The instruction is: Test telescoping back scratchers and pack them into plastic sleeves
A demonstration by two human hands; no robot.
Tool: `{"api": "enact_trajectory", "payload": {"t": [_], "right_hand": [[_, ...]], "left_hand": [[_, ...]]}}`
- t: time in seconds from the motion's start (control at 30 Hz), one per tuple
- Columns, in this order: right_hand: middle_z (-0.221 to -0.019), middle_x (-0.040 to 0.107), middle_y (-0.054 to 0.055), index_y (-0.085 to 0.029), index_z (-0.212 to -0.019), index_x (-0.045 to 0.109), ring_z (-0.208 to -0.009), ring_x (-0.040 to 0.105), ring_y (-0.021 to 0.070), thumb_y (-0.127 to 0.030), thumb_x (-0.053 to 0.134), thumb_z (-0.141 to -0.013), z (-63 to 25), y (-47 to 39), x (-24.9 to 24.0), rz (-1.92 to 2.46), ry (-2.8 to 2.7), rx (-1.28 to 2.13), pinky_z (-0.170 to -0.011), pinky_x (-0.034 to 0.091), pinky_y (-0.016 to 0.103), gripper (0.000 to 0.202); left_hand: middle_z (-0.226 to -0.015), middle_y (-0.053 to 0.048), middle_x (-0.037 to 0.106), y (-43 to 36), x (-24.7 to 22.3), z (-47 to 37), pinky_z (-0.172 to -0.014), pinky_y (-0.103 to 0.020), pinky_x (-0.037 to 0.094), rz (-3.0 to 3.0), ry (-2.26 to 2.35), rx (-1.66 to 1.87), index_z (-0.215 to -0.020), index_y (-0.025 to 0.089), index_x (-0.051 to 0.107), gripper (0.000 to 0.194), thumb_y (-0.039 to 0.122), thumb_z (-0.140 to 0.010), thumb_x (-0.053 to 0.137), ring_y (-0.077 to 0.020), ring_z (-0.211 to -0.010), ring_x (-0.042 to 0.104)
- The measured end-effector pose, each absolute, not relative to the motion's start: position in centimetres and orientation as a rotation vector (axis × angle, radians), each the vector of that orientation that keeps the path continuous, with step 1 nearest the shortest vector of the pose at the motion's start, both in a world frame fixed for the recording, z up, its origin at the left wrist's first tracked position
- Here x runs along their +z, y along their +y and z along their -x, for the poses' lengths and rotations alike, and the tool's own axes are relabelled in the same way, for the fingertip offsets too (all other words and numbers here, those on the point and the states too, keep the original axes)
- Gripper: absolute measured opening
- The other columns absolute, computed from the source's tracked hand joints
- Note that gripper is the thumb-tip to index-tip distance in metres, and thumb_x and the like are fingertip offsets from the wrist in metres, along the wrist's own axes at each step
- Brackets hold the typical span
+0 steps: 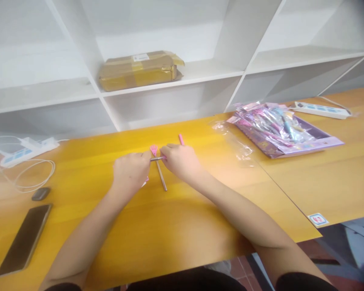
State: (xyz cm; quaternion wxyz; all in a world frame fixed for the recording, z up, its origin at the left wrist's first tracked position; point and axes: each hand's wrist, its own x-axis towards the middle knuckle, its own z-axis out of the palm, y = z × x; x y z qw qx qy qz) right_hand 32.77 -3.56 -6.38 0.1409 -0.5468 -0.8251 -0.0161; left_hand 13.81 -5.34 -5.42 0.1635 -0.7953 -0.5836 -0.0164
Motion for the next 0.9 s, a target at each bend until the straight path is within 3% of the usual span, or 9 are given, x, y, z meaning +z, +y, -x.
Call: {"api": "enact_trajectory", "payload": {"t": [0.17, 0.47, 0.73, 0.9], "right_hand": [[-0.082, 0.07, 0.007, -0.017, -0.104, 0.076, -0.067, 0.058, 0.0181, -0.014, 0.043, -0.109, -32.8, -3.3, -6.8, 1.594, -2.398, -0.11, -0.062, 0.025, 0.03, 0.033], [-0.08, 0.069, 0.006, -0.018, -0.097, 0.074, -0.066, 0.057, 0.0174, -0.013, 0.048, -0.105, -33.3, -2.6, -7.2, 1.562, -2.372, -0.142, -0.064, 0.027, 0.03, 0.028], [-0.083, 0.073, 0.006, -0.019, -0.092, 0.076, -0.065, 0.056, 0.0165, -0.01, 0.053, -0.098, -33.0, -1.9, -6.5, 1.584, -2.315, -0.143, -0.068, 0.031, 0.028, 0.025], [-0.079, 0.071, 0.008, -0.018, -0.082, 0.074, -0.071, 0.06, 0.0203, -0.009, 0.057, -0.083, -40.8, 1.9, -5.3, 1.659, -2.058, -0.296, -0.062, 0.028, 0.029, 0.02]], "left_hand": [[-0.068, -0.004, 0.064, -5.2, -5.6, -13.6, -0.054, -0.032, 0.019, 2.276, -1.651, -0.014, -0.096, 0.022, 0.073, 0.021, 0.009, -0.085, 0.061, -0.0211, -0.059, 0.059], [-0.063, -0.003, 0.057, -4.2, -6.6, -12.7, -0.054, -0.033, 0.017, 2.245, -1.561, -0.198, -0.081, 0.021, 0.067, 0.02, 0.004, -0.078, 0.057, -0.0195, -0.058, 0.057], [-0.058, -0.003, 0.05, -2.8, -6.2, -12.7, -0.057, -0.033, 0.014, 2.207, -1.634, -0.215, -0.07, 0.019, 0.06, 0.022, 0.006, -0.084, 0.049, -0.0166, -0.054, 0.04], [-0.063, -0.003, 0.046, -0.4, -3.9, -6.1, -0.063, -0.032, 0.015, 1.985, -1.8, -0.3, -0.064, 0.018, 0.053, 0.035, 0.019, -0.097, 0.045, -0.0152, -0.059, 0.028]]}}
